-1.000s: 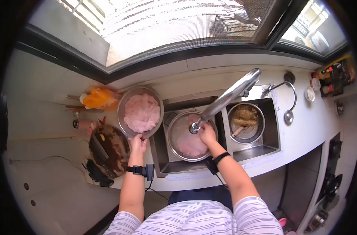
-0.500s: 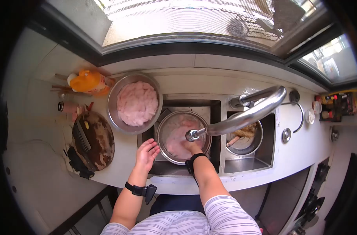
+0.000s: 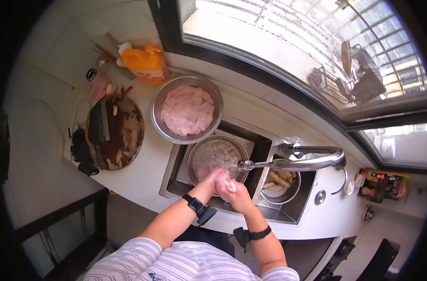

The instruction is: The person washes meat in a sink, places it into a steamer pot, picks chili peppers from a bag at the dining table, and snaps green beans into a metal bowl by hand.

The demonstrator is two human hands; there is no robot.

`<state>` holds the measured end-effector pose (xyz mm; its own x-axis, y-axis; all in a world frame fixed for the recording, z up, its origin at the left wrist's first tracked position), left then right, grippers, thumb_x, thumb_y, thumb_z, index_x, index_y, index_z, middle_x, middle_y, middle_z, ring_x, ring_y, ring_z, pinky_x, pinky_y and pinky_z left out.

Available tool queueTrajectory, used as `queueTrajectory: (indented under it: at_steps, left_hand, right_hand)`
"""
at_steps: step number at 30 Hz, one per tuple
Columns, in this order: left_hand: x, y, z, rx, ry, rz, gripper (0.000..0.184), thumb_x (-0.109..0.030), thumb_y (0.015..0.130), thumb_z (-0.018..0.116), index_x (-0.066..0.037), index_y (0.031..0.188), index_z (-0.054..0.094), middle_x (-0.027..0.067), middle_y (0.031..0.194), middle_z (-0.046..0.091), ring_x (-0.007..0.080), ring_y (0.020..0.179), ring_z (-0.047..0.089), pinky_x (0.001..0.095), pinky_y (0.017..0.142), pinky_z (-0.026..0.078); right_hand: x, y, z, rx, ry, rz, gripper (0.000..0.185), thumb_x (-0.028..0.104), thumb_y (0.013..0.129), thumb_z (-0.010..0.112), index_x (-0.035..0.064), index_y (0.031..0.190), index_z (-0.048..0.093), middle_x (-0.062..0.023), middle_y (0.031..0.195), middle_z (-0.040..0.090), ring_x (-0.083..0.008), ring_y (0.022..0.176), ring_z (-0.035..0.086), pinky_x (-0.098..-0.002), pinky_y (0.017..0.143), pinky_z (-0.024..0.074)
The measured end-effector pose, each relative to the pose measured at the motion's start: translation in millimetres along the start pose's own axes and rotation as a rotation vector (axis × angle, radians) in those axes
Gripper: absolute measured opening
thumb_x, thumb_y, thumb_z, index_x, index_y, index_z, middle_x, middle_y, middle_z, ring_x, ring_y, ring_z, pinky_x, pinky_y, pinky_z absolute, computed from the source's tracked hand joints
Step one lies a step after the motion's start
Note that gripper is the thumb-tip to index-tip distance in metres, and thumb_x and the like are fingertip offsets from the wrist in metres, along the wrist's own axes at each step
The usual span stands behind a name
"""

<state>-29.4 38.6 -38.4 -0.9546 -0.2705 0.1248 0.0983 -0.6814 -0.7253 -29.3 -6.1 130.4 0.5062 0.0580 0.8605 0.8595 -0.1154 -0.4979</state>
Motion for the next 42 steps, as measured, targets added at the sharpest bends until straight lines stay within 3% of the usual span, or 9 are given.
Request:
queueTrajectory:
  at_steps: [12,17,21,24,29,34,37,38,42]
  left_hand:
    - [-42.2,42.8,-17.1,0.066,-0.157,0.029,0.025,-0.027,0.089,0.047,-0.005,0.096,0.055,0.0120,0.094,0.060,0.0287,0.088,0.059,0.0461,0.084,0.047]
    - [-68.4,18.3,-6.9,0.012,-0.190,0.215,0.019,-0.025,0.090,0.049,-0.010,0.100,0.054,0.0084,0.096,0.059,0.0265,0.086,0.057,0.0461,0.082,0.046]
    - [-71.6,10.2,-2.2,0.029,-0.095,0.242,0.016,-0.013,0.085,0.052,-0.013,0.100,0.050,0.0053,0.075,0.051,0.0186,0.057,0.050,0.0339,0.049,0.043]
    - [-64.5,-5.2,15.9,0.064,0.103,0.281,0.021,-0.004,0.080,0.050,-0.013,0.098,0.047,0.0013,0.061,0.039,0.0117,0.043,0.039,0.0250,0.034,0.027]
    - [-43.9,-20.2,37.2,-0.061,0.508,0.370,0.029,0.002,0.074,0.045,-0.014,0.097,0.043,-0.0017,0.054,0.038,0.0072,0.038,0.035,0.0225,0.032,0.022]
    - [-42.8,-36.3,56.1,-0.038,0.556,0.351,0.031,0.004,0.071,0.045,-0.014,0.096,0.046,-0.0014,0.056,0.039,0.0075,0.037,0.035,0.0222,0.033,0.023]
    - [-34.2,-46.8,71.9,0.252,0.411,0.162,0.031,0.004,0.070,0.046,-0.013,0.096,0.043,-0.0021,0.058,0.039,0.0091,0.036,0.034,0.0224,0.031,0.020]
    - [-34.4,-49.3,73.7,0.249,0.411,0.163,0.031,0.004,0.070,0.046,-0.013,0.096,0.043,-0.0021,0.058,0.039,0.0091,0.036,0.034,0.0224,0.031,0.020]
    - [-27.4,-63.4,91.9,0.375,0.338,0.207,0.030,0.006,0.060,0.043,-0.011,0.084,0.043,0.0013,0.070,0.041,0.0118,0.055,0.043,0.0226,0.044,0.031]
  right_hand:
    - [46.1,-73.2,-47.5,0.057,-0.101,-0.024,0.026,0.027,0.077,0.068,0.0044,0.078,0.055,-0.0028,0.064,0.048,-0.0080,0.061,0.042,-0.0249,0.056,0.0370]
    - [11.0,-32.7,-28.8,0.116,-0.476,-0.061,0.021,0.020,0.076,0.066,0.0028,0.078,0.054,-0.0107,0.063,0.052,-0.0263,0.060,0.050,-0.0336,0.059,0.0410]
    - [-61.8,15.4,-18.9,0.139,-0.704,-0.104,0.016,0.016,0.076,0.063,0.0027,0.084,0.057,-0.0160,0.071,0.056,-0.0349,0.067,0.053,-0.0370,0.064,0.0439]
    - [-102.9,38.2,-18.8,0.103,-0.659,0.004,0.023,0.018,0.081,0.061,0.0036,0.099,0.058,-0.0133,0.087,0.061,-0.0219,0.081,0.059,-0.0346,0.069,0.0443]
    - [-121.0,73.0,7.1,-0.091,0.905,0.258,0.040,0.035,0.091,0.042,0.0055,0.116,0.052,-0.0076,0.113,0.056,-0.0239,0.100,0.054,-0.0362,0.081,0.0434]
    - [-108.2,80.2,16.7,-0.269,1.005,0.388,0.044,0.046,0.090,0.043,0.0047,0.095,0.059,-0.0071,0.088,0.063,-0.0201,0.080,0.061,-0.0338,0.072,0.0510]
    - [-111.0,80.6,14.0,-0.314,0.996,0.458,0.061,0.054,0.089,0.034,0.0007,0.113,0.051,-0.0107,0.086,0.063,-0.0202,0.067,0.061,-0.0298,0.051,0.0514]
    - [-121.1,83.8,10.7,-0.276,1.007,0.358,0.051,0.049,0.090,0.039,0.0035,0.107,0.055,-0.0119,0.097,0.062,-0.0257,0.086,0.060,-0.0372,0.072,0.0525]
    - [-104.5,93.0,28.8,-0.123,1.128,0.154,0.044,0.042,0.092,0.039,0.0053,0.112,0.052,-0.0095,0.104,0.059,-0.0208,0.091,0.058,-0.0338,0.077,0.0482]
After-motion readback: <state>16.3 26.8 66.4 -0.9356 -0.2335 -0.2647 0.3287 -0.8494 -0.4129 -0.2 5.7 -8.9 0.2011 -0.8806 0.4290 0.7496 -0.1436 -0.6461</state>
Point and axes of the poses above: each hand's wrist, its own y-axis towards the middle knuckle, its own z-axis out of the palm, x = y × z, the point moved 8 cm from there along y, towards the middle knuckle
